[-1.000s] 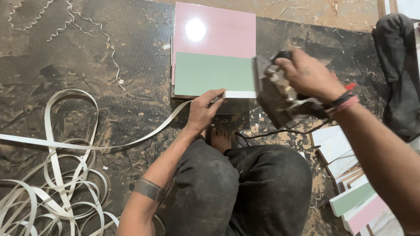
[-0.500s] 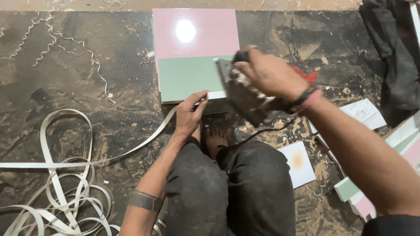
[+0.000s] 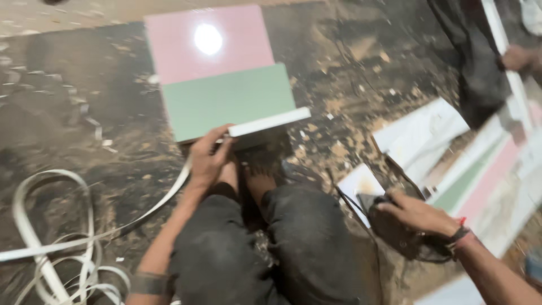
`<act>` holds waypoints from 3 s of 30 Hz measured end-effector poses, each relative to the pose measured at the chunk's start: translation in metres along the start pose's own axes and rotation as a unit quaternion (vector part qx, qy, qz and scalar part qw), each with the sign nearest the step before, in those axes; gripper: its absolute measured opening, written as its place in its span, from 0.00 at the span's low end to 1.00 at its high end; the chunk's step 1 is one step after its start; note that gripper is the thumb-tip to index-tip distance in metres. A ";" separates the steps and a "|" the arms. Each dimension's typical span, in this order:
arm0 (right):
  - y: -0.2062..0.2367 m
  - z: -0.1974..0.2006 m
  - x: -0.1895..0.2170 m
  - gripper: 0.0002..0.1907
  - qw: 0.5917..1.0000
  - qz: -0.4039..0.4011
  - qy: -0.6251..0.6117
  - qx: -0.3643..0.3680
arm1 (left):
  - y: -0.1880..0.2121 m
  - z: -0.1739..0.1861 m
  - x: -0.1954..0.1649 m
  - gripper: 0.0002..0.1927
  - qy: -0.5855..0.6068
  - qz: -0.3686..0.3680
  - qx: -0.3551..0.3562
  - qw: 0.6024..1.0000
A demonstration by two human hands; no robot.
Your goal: The person sits on the floor and applies white edge banding tape to the edges of laminated furniture panels. They align the tape along a panel edge, press it with a hand-held hot iron to glue it, then run a hand along the bonded edge and set the finished panel aside with other completed boards.
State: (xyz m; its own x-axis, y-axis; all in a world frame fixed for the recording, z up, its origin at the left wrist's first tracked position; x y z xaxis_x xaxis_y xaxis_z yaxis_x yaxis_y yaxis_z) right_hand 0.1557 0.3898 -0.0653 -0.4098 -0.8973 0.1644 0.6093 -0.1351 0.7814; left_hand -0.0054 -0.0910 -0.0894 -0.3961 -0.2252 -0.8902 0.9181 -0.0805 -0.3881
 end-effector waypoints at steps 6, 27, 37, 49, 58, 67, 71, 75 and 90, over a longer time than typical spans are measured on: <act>0.006 -0.062 -0.090 0.30 0.982 -0.099 -0.157 0.038 | 0.006 -0.012 0.007 0.13 0.009 -0.005 0.028 1.000; -0.079 0.095 0.119 0.25 0.925 0.184 -0.006 -0.333 | -0.005 -0.009 -0.004 0.15 -0.090 -0.045 0.039 0.994; -0.063 0.094 0.369 0.32 0.919 0.310 0.117 -0.216 | -0.007 -0.001 -0.010 0.14 -0.033 -0.021 0.026 0.999; -0.082 0.003 0.458 0.39 0.868 0.424 0.165 -0.201 | -0.016 -0.013 0.026 0.17 -0.213 0.038 0.123 0.969; -0.058 0.078 0.312 0.47 0.749 0.479 0.330 -0.317 | -0.017 0.000 -0.010 0.14 -0.112 -0.053 0.033 0.992; -0.056 0.024 0.389 0.50 0.731 0.517 0.267 -0.357 | -0.017 -0.015 0.017 0.14 -0.139 -0.070 0.083 0.984; -0.028 -0.002 0.438 0.44 0.761 0.529 0.259 -0.273 | -0.003 -0.021 0.022 0.22 0.197 -0.079 0.028 0.977; -0.031 0.022 0.443 0.37 0.832 0.501 0.170 -0.168 | -0.006 -0.030 0.033 0.13 -0.067 0.006 0.155 0.986; -0.069 0.093 0.291 0.24 0.875 0.351 0.141 -0.302 | -0.024 -0.014 -0.022 0.14 -0.121 -0.126 0.087 0.981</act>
State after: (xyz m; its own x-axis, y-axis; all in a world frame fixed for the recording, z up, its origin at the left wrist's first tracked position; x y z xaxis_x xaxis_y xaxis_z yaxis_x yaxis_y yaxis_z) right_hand -0.0687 0.1766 -0.0150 0.3420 -0.9046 0.2545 0.9261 0.3703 0.0718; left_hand -0.0192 -0.0707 -0.0640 -0.6149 -0.3998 -0.6798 0.7886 -0.3235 -0.5230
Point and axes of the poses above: each hand's wrist, its own y-axis away from the middle knuckle, its own z-axis out of the back of the hand, x = y × z, the point moved 5 cm from there along -y, towards the middle knuckle, and after that the axes turned 9 degrees about -z, right-handed, at the moved point
